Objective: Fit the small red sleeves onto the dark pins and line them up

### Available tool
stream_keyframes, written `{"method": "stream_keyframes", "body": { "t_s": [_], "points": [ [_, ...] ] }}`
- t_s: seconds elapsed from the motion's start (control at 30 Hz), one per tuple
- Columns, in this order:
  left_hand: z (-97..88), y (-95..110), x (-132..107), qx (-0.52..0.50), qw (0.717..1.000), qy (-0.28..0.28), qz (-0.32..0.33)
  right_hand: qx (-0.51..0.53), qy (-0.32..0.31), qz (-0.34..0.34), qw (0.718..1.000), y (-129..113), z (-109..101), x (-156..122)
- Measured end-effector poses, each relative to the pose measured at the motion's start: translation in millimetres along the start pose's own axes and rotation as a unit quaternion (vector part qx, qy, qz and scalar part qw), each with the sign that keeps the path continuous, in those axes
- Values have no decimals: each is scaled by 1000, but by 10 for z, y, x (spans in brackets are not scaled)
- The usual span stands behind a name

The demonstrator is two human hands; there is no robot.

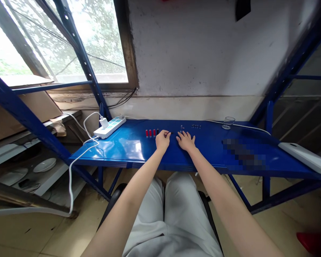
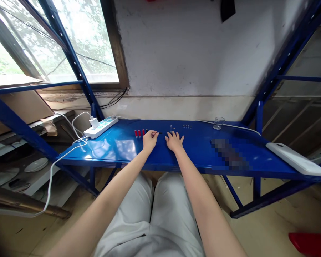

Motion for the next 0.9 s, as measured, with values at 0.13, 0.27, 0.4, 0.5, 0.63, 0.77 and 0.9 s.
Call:
{"method": "stream_keyframes", "body": {
  "t_s": [0.13, 0.27, 0.4, 0.5, 0.63, 0.77, 0.9],
  "points": [
    [-111, -1, -82, -75, 996, 37, -4, -9, -24, 10, 1000, 0, 27, 68],
    [-124, -4, -96, -81, 996, 35, -8, -12, -43, 15, 999, 0, 56, 142],
    [-119, -15, -93, -75, 997, 32, -8, -9, -33, 7, 999, 4, 87, 205],
    [-126, -13, -94, -75, 997, 29, -6, 7, 19, -6, 1000, -11, 38, 175],
    [-131, -47, -85, -102, 994, 24, -26, 52, 160, -28, 985, -42, -185, 3],
    [-118, -122, -60, -162, 984, 24, -67, 194, 247, -14, 949, 0, -373, -152],
    [-111, -152, -55, -211, 973, 20, -95, 383, 250, -2, 889, 52, -376, -146]
  ]
}}
Point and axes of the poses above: each hand's wrist, its own x-axis towards the middle knuckle, its own z-axis out of the palm, y = z × x, the point moved 4 cm from there along x, towards the middle knuckle, and after that the axes turned 15 degrees about -x, right-handed, at the moved point
